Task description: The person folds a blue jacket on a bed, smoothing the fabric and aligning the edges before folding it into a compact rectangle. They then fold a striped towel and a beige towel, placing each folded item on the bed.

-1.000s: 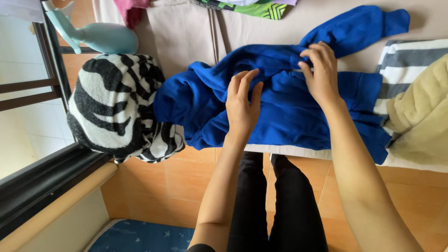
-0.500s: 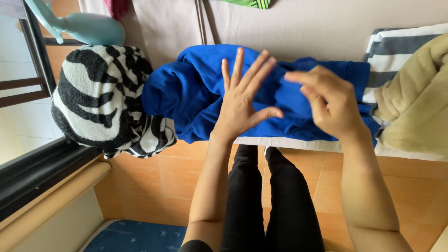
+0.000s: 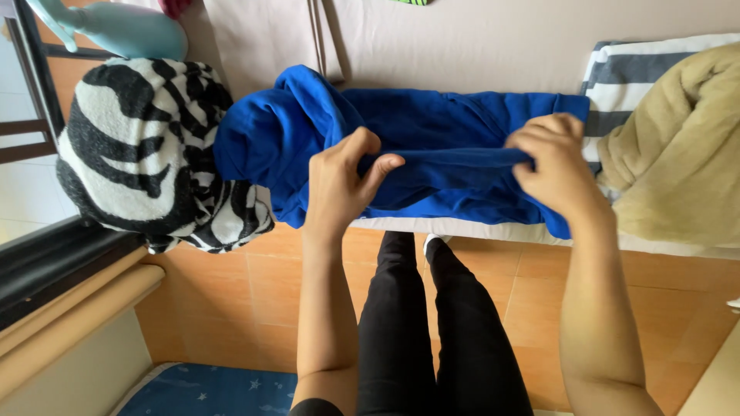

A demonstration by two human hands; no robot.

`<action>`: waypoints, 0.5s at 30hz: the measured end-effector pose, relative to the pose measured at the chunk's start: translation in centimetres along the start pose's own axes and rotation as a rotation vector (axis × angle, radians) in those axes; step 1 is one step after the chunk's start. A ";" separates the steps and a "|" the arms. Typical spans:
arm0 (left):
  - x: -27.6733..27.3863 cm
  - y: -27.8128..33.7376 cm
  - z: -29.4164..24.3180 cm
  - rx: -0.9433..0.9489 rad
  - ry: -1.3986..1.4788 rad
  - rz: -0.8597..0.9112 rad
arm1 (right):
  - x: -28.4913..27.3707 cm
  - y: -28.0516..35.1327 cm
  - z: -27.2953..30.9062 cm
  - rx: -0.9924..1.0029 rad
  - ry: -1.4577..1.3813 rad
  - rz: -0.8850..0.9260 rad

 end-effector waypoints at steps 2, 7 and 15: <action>0.4 -0.8 0.4 -0.048 -0.067 0.002 | -0.9 1.8 -4.1 0.070 -0.105 -0.005; 4.4 -2.0 3.0 -0.217 -0.295 0.041 | -2.0 -0.2 -5.2 0.139 -0.139 0.004; 20.6 2.4 5.5 -0.059 -0.552 0.020 | 6.7 0.1 -11.7 0.113 0.123 -0.046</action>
Point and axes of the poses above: each hand's wrist, its own y-axis away from the middle knuckle, its own x-axis out of the palm, z = x × y, the point moved 9 cm from there along -y, towards the middle knuckle, and after that the axes turned 10 degrees about -y, right-handed, at the moved point
